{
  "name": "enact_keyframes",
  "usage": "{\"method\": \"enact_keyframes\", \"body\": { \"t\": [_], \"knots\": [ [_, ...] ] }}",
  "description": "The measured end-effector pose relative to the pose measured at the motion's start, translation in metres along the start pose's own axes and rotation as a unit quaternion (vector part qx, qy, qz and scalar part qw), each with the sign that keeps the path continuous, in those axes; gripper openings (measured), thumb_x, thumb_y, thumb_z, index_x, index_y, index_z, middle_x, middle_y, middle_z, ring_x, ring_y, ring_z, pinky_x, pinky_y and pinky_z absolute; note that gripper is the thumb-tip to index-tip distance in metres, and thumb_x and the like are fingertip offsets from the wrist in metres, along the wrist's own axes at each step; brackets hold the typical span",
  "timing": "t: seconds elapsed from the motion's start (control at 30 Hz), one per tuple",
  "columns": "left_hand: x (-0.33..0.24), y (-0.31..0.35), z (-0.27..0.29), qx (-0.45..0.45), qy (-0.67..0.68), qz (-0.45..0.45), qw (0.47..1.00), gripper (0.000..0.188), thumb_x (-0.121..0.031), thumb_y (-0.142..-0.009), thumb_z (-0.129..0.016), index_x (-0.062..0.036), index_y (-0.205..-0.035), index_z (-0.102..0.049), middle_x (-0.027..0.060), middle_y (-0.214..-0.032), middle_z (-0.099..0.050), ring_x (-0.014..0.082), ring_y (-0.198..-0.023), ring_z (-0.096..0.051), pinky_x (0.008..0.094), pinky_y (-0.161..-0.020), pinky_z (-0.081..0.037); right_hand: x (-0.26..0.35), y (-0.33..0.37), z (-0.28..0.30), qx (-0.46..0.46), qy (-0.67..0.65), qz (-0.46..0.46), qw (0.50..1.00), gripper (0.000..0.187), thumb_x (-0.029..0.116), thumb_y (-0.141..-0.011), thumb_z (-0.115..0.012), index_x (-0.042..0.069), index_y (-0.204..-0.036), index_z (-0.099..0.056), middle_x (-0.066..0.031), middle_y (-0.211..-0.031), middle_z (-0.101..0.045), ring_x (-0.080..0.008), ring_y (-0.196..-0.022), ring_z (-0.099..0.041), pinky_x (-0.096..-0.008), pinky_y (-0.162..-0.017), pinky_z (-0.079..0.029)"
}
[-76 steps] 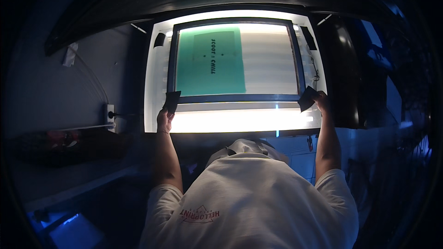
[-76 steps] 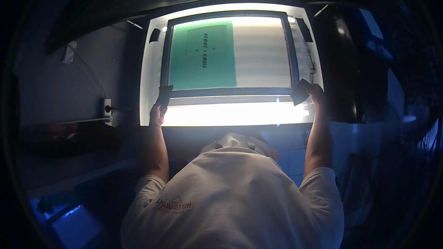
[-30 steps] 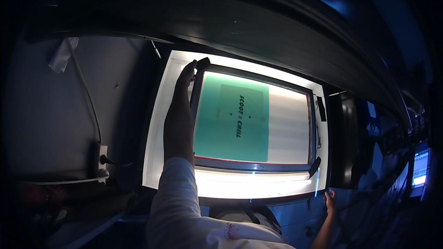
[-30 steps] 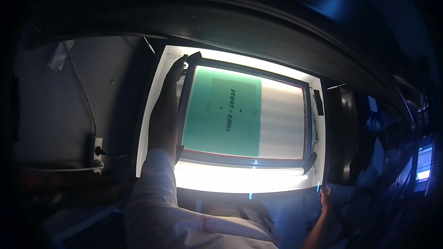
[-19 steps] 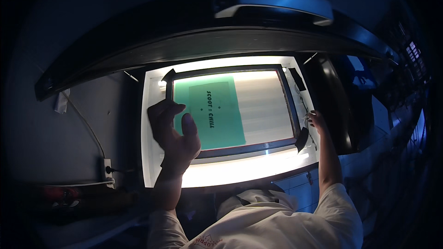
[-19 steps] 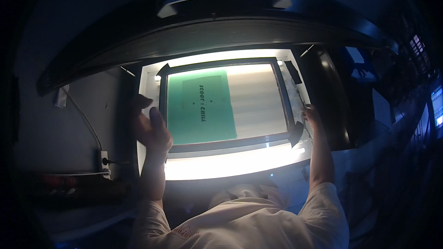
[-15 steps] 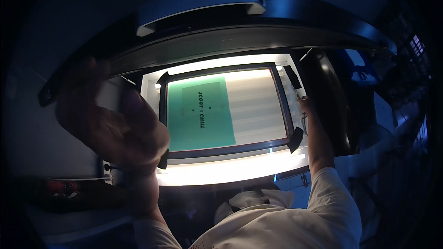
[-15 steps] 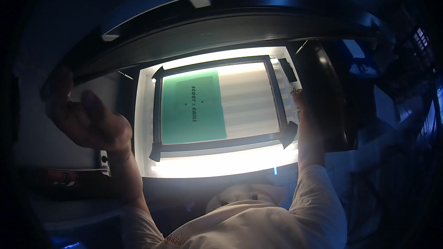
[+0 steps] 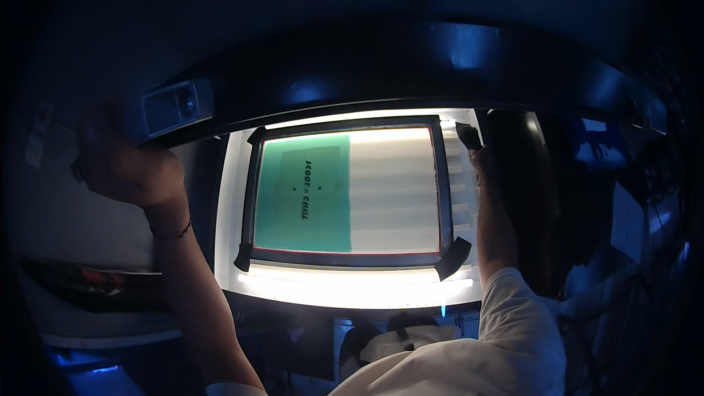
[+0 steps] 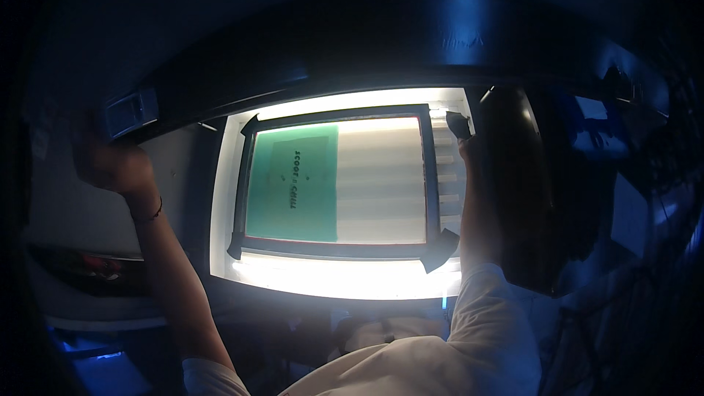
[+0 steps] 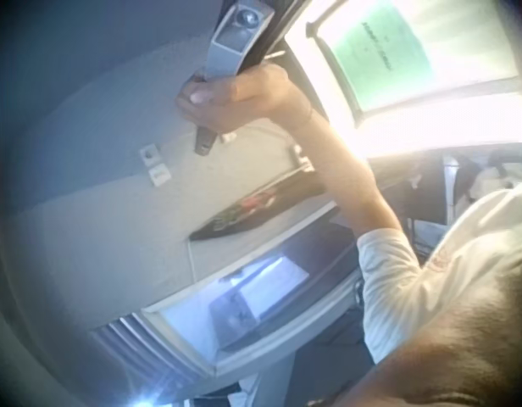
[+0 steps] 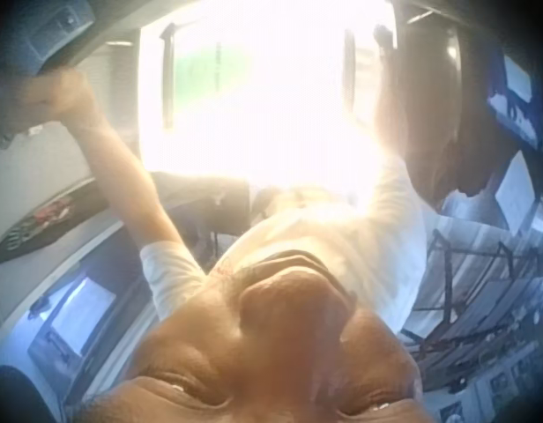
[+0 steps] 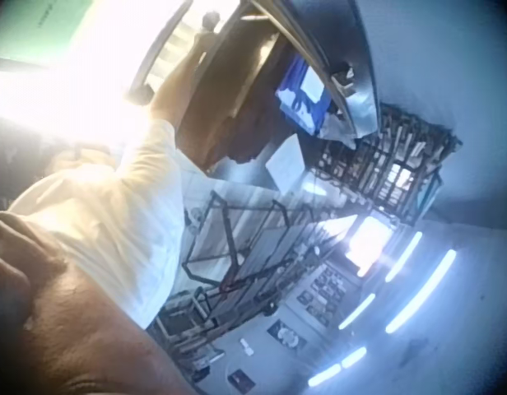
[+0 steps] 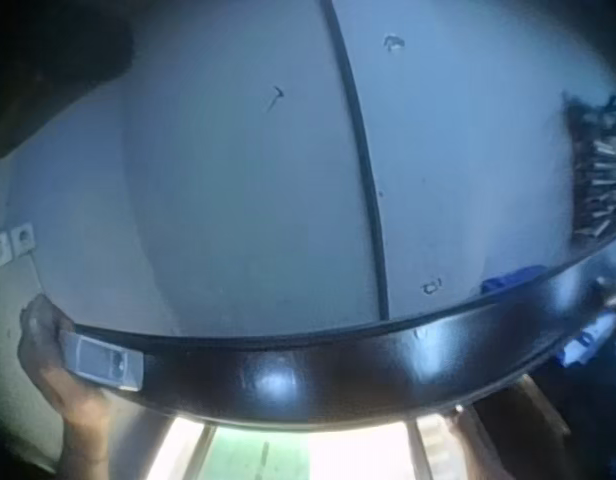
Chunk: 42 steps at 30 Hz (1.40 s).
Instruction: The person opens an exposure unit, removes a silkscreen frame and a transparent film, takes the frame to a drying cabinet, returns with another frame, places it on the exposure unit glass, aligns a new transparent film on top of the screen by hand, and then closes the lid.
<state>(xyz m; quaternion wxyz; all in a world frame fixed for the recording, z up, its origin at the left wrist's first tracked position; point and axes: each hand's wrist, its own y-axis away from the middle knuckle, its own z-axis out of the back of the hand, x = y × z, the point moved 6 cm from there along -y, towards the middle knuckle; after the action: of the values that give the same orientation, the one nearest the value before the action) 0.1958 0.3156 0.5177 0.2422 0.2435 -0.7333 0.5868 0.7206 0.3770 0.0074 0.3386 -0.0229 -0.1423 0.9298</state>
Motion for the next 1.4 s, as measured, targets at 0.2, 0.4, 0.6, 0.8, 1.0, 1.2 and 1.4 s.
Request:
{"method": "enact_keyframes", "body": {
  "t": [0.2,0.4,0.6,0.8,1.0,1.2,1.4],
  "knots": [
    [0.005,-0.005,-0.002,-0.018,0.050,-0.010,0.999,0.051,-0.020,-0.087,-0.057,-0.0047,-0.126,-0.029,0.0113,-0.087,-0.059,0.0255,-0.067,-0.064,0.0323,-0.055,-0.053,0.091,-0.098,0.053,0.087,-0.325,0.018,0.941,0.035,0.040,-0.080,-0.061,0.005,-0.080,-0.059,-0.0103,-0.072,-0.060,-0.0227,-0.065,-0.060,-0.0349,-0.056,-0.048],
    [0.002,-0.004,-0.002,-0.026,0.031,-0.008,0.999,0.054,-0.022,-0.087,-0.058,-0.0036,-0.128,-0.028,0.0102,-0.087,-0.058,0.0247,-0.069,-0.065,0.0322,-0.057,-0.053,0.100,-0.096,-0.005,0.299,-0.446,-0.108,0.837,0.031,0.038,-0.080,-0.061,0.007,-0.073,-0.057,-0.0062,-0.064,-0.055,-0.0186,-0.057,-0.056,-0.0326,-0.051,-0.045],
    [0.002,0.014,-0.002,-0.005,-0.067,0.006,0.998,0.063,-0.030,-0.082,-0.065,0.0039,-0.125,-0.034,0.0113,-0.096,-0.058,0.0248,-0.085,-0.063,0.0354,-0.072,-0.052,0.082,-0.053,-0.055,0.390,-0.521,-0.187,0.735,0.030,0.036,-0.080,-0.061,0.010,-0.066,-0.054,-0.0021,-0.057,-0.051,-0.0145,-0.050,-0.051,-0.0303,-0.047,-0.042],
    [0.009,0.016,-0.009,-0.014,-0.004,0.014,1.000,0.058,-0.032,-0.083,-0.063,0.0017,-0.122,-0.036,0.0109,-0.100,-0.057,0.0264,-0.086,-0.063,0.0359,-0.072,-0.052,0.070,-0.032,-0.049,0.447,-0.564,-0.151,0.678,0.031,0.029,-0.081,-0.061,0.015,-0.058,-0.044,0.0045,-0.049,-0.035,-0.0062,-0.042,-0.036,-0.0237,-0.041,-0.032],
    [0.013,0.027,-0.007,0.002,-0.042,0.036,0.998,0.046,-0.034,-0.087,-0.058,-0.0005,-0.116,-0.046,0.0122,-0.102,-0.057,0.0266,-0.095,-0.060,0.0379,-0.079,-0.047,0.075,-0.010,-0.046,0.356,-0.481,-0.188,0.779,0.042,0.039,-0.078,-0.064,0.008,-0.106,-0.057,-0.0016,-0.065,-0.053,-0.0104,-0.052,-0.051,-0.0325,-0.050,-0.042],
    [-0.009,0.023,-0.018,0.020,-0.141,0.047,0.989,0.032,-0.026,-0.091,-0.048,0.0005,-0.107,-0.057,0.0143,-0.103,-0.057,0.0288,-0.092,-0.059,0.0412,-0.078,-0.046,-0.005,-0.020,-0.037,0.127,-0.446,-0.122,0.878,0.056,0.031,-0.075,-0.065,0.000,-0.119,-0.048,-0.0183,-0.089,-0.065,-0.0335,-0.079,-0.065,-0.0398,-0.066,-0.050],
    [0.012,0.015,0.000,-0.046,0.079,0.073,0.993,0.018,-0.018,-0.088,-0.050,-0.0024,-0.090,-0.060,0.0130,-0.090,-0.060,0.0304,-0.087,-0.059,0.0414,-0.074,-0.047,0.038,0.110,0.112,0.244,-0.547,-0.079,0.797,0.037,0.019,-0.086,-0.059,0.004,-0.119,-0.050,-0.0024,-0.071,-0.057,-0.0084,-0.059,-0.052,-0.0243,-0.053,-0.045]
  ]
}}
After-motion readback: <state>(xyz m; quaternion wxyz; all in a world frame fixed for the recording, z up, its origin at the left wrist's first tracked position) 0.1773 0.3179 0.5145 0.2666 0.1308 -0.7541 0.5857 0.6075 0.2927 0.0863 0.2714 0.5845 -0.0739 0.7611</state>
